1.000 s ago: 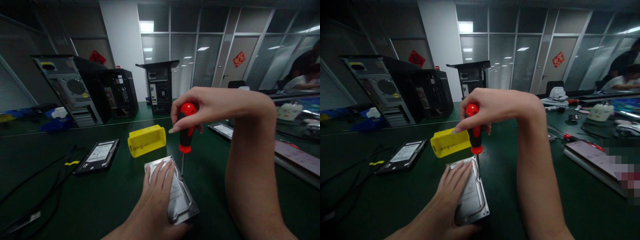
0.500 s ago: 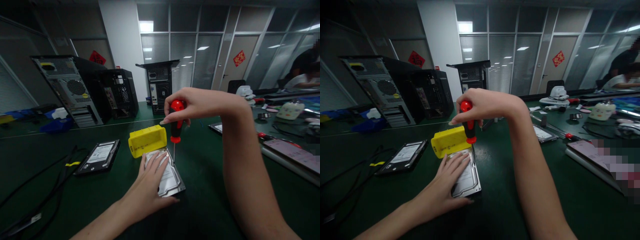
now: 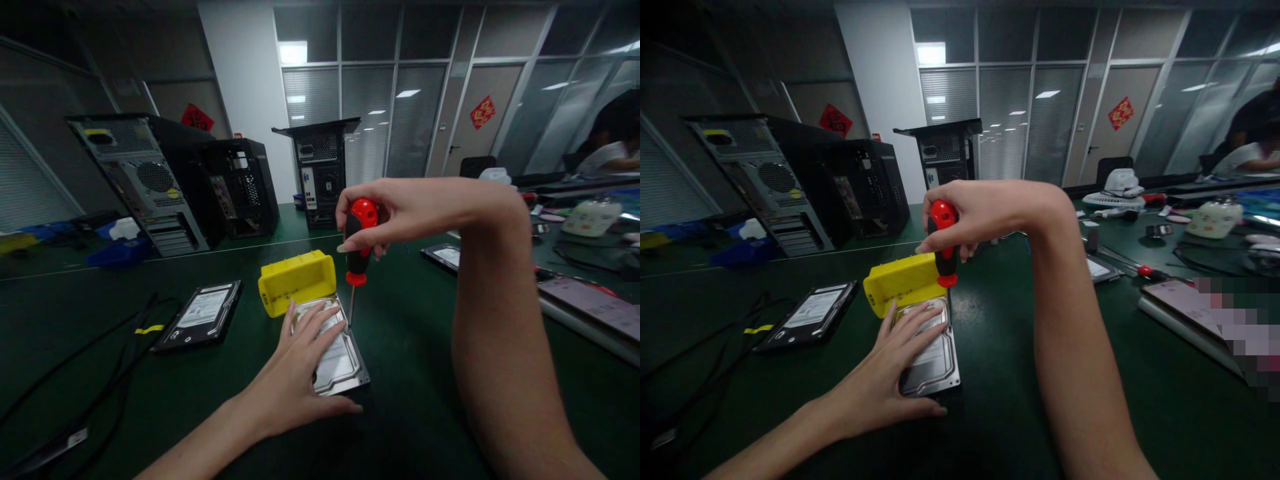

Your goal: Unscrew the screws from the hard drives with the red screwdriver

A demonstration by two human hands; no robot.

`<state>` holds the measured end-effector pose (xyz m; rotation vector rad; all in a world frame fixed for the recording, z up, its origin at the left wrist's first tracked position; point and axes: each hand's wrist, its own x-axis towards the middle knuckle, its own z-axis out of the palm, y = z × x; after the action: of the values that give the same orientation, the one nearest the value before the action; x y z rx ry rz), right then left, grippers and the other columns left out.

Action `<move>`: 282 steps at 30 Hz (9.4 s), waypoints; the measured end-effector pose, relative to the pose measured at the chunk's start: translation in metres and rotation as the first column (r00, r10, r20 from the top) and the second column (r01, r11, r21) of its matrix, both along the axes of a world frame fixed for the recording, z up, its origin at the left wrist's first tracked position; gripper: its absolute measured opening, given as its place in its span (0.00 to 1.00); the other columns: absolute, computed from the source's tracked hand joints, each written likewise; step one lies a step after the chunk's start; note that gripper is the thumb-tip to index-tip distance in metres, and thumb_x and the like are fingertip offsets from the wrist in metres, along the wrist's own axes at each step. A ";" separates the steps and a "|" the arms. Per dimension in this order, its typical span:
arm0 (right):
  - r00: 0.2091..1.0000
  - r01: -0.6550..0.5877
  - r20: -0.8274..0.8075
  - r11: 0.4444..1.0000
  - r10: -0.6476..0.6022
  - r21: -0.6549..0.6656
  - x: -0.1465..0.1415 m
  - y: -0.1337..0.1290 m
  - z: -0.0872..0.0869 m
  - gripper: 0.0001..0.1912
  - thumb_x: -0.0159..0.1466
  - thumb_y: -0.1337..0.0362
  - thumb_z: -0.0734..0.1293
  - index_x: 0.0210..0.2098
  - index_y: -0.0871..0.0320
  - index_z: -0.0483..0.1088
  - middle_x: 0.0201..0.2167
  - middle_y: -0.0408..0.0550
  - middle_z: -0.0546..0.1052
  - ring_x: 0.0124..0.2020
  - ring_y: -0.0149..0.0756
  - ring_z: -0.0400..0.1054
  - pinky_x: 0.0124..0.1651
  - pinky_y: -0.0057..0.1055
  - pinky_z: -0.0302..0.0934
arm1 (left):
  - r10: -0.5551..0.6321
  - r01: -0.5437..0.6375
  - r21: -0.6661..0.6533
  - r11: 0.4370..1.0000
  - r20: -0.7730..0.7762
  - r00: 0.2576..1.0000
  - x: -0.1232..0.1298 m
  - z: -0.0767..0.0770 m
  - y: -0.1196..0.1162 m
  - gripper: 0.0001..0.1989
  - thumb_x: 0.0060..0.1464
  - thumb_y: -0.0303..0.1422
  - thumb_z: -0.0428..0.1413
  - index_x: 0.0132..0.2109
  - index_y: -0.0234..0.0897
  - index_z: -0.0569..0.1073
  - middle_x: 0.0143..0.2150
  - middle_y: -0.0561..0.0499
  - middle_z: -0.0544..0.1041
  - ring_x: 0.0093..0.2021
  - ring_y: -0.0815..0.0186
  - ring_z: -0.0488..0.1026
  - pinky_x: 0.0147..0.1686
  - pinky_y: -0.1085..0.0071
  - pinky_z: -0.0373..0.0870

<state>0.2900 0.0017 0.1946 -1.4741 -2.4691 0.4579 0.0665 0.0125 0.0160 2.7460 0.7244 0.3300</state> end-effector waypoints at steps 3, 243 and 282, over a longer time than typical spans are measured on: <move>1.000 -0.010 -0.021 1.000 0.009 -0.015 0.000 0.001 0.000 0.27 0.56 0.50 0.66 0.49 0.57 0.62 0.39 0.45 0.73 0.30 0.28 0.70 0.28 0.23 0.64 | -0.012 0.012 -0.022 1.000 0.023 1.000 -0.002 0.005 -0.001 0.45 0.43 0.59 0.55 0.64 0.46 0.52 0.67 0.46 0.53 0.66 0.47 0.47 0.60 0.39 0.23; 1.000 -0.005 0.023 0.977 0.000 0.211 -0.025 0.003 -0.004 0.14 0.64 0.55 0.59 0.39 0.61 0.64 0.32 0.45 0.72 0.26 0.24 0.65 0.24 0.20 0.57 | -0.184 0.174 0.091 0.981 0.117 0.976 0.033 0.004 0.047 0.13 0.56 0.46 0.54 0.42 0.44 0.75 0.45 0.53 0.77 0.50 0.61 0.69 0.52 0.60 0.46; 1.000 -0.002 0.029 0.979 -0.004 0.205 -0.028 0.003 -0.005 0.15 0.64 0.54 0.59 0.40 0.61 0.65 0.32 0.45 0.72 0.25 0.22 0.64 0.24 0.19 0.57 | -0.184 0.173 0.093 0.980 0.118 0.976 0.034 0.002 0.049 0.15 0.56 0.47 0.53 0.43 0.44 0.75 0.46 0.51 0.77 0.50 0.60 0.69 0.52 0.59 0.49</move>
<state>0.2625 0.0050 0.1896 -1.4081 -2.4530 0.1755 0.1000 0.0615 0.0180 2.8107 0.4368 0.4984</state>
